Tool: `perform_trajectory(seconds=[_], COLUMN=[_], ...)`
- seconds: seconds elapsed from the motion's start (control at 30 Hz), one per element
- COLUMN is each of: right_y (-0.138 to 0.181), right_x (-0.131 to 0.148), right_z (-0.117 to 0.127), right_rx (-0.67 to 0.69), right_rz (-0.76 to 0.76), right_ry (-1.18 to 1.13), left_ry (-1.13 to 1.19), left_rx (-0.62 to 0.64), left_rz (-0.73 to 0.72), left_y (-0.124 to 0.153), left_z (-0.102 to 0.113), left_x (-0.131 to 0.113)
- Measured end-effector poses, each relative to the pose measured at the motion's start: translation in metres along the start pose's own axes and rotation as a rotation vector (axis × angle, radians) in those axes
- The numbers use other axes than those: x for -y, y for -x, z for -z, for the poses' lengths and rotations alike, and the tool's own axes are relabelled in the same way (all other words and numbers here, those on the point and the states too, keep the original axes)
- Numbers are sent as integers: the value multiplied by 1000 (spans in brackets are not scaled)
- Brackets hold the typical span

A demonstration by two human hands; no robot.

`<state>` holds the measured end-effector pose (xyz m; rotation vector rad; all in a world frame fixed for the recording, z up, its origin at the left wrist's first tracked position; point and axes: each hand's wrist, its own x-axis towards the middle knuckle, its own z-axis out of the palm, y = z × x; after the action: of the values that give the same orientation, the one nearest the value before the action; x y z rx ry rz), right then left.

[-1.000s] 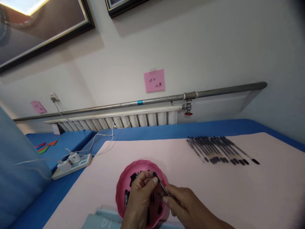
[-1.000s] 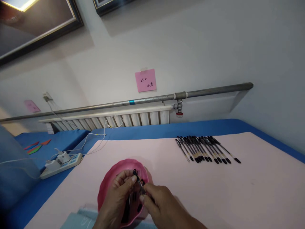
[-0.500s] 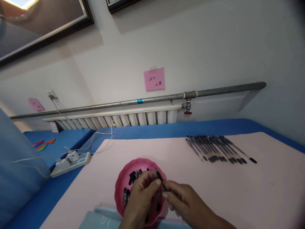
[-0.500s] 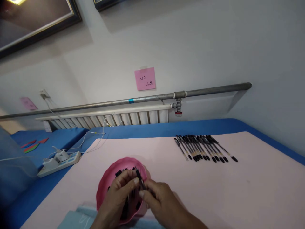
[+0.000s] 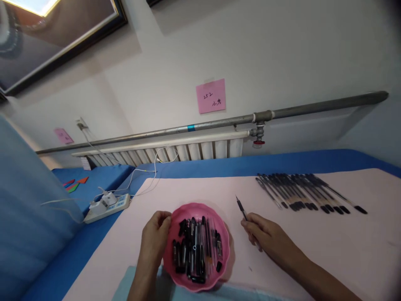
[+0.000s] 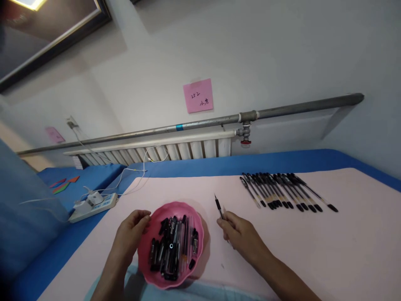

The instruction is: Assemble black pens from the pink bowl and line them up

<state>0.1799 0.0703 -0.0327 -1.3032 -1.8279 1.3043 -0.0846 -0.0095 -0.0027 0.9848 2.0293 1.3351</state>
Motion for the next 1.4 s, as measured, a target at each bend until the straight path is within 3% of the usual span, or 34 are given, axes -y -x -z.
perform_trajectory(seconds=[0.17,0.4,0.7,1.13,1.3,1.4], right_y=[0,4,3,5,6,11], right_x=[2,8,8,9,8,14], right_z=[1,0,-2,-3,-3,-3], right_rx=[2,-1,10,-8,-19,-12], right_rz=[-13,-3,6,32,133,297], right_ry=[11,33,61,98,173,293], left_ry=[-255,-689,-935,-869,-685,-392], left_rx=[3,123,186,199,136,204], left_rz=[-60,-175,-145,-162,-157,-118], left_y=[0,8,9,9,6,8], left_z=[1,-15,-32,-37,-33,-29], left_x=[2,-8,-8,-6,-4,-9])
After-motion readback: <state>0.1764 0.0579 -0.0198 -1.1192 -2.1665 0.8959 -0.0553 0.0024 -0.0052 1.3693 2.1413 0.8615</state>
